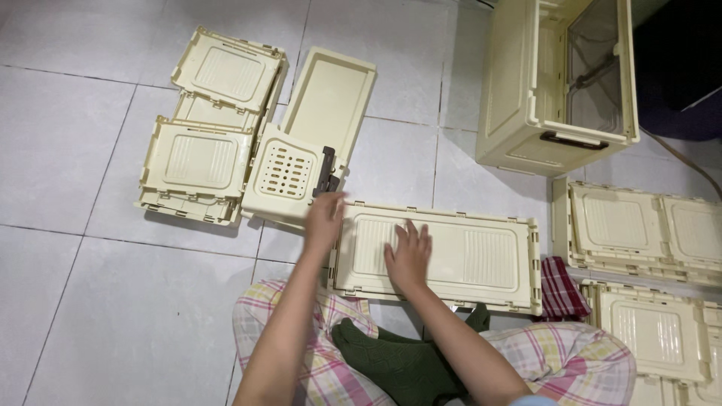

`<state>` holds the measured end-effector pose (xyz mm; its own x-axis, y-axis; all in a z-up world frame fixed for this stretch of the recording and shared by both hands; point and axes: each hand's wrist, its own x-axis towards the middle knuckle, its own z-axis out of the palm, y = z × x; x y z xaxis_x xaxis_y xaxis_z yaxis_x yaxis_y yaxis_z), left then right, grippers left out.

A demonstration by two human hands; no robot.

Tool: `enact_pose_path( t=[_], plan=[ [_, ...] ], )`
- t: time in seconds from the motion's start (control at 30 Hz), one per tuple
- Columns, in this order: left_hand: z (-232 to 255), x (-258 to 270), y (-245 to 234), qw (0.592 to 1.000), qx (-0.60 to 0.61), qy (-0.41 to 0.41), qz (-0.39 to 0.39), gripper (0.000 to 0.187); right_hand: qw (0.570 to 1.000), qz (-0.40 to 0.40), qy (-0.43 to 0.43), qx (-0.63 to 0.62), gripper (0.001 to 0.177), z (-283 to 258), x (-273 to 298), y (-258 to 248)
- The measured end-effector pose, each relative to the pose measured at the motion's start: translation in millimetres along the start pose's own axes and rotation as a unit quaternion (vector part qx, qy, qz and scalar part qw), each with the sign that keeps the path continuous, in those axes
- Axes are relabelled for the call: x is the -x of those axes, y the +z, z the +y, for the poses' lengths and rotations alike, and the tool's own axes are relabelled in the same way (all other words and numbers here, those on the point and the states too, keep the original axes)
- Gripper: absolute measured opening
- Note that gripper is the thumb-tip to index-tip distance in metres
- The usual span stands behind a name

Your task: The person wipes a folded beige plastic crate with a red cloth, then unfolds its sides and attaches the lid to form a complete storage crate. The person handles the crate and lid by hand, arranging parts on a tiled floor.

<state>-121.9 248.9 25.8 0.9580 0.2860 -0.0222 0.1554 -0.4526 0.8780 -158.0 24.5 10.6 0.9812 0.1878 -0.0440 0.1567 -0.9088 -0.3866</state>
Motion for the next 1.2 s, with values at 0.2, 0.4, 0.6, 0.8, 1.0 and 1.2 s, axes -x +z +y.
enact_pose_path(
  t=[0.2, 0.4, 0.6, 0.8, 1.0, 1.2],
  plan=[
    [-89.9, -14.0, -73.9, 0.905, 0.248, -0.142, 0.314, 0.027, 0.985, 0.015, -0.118, -0.129, 0.066, -40.9, -44.6, 37.0],
    [-128.3, -34.4, -78.9, 0.798, 0.355, -0.322, 0.366, 0.054, 0.971, 0.037, -0.096, -0.214, 0.080, -74.3, -130.5, 87.1],
    [-105.3, -48.0, -68.1, 0.770, 0.392, -0.322, 0.387, 0.057, 0.966, -0.010, -0.009, -0.259, 0.085, -82.9, -195.8, 97.6],
    [-48.7, -43.0, -87.2, 0.834, 0.189, -0.392, 0.338, 0.044, 0.955, -0.033, 0.075, -0.284, 0.063, -98.8, -196.9, 81.5],
    [-34.1, -37.3, -84.8, 0.878, 0.050, -0.303, 0.367, 0.041, 0.938, -0.035, 0.094, -0.331, 0.054, -112.5, -192.8, 52.1],
    [-36.1, -24.1, -67.9, 0.901, 0.219, -0.046, 0.373, 0.038, 0.902, 0.005, 0.057, -0.429, 0.046, -95.5, -176.3, 27.1]
  ],
)
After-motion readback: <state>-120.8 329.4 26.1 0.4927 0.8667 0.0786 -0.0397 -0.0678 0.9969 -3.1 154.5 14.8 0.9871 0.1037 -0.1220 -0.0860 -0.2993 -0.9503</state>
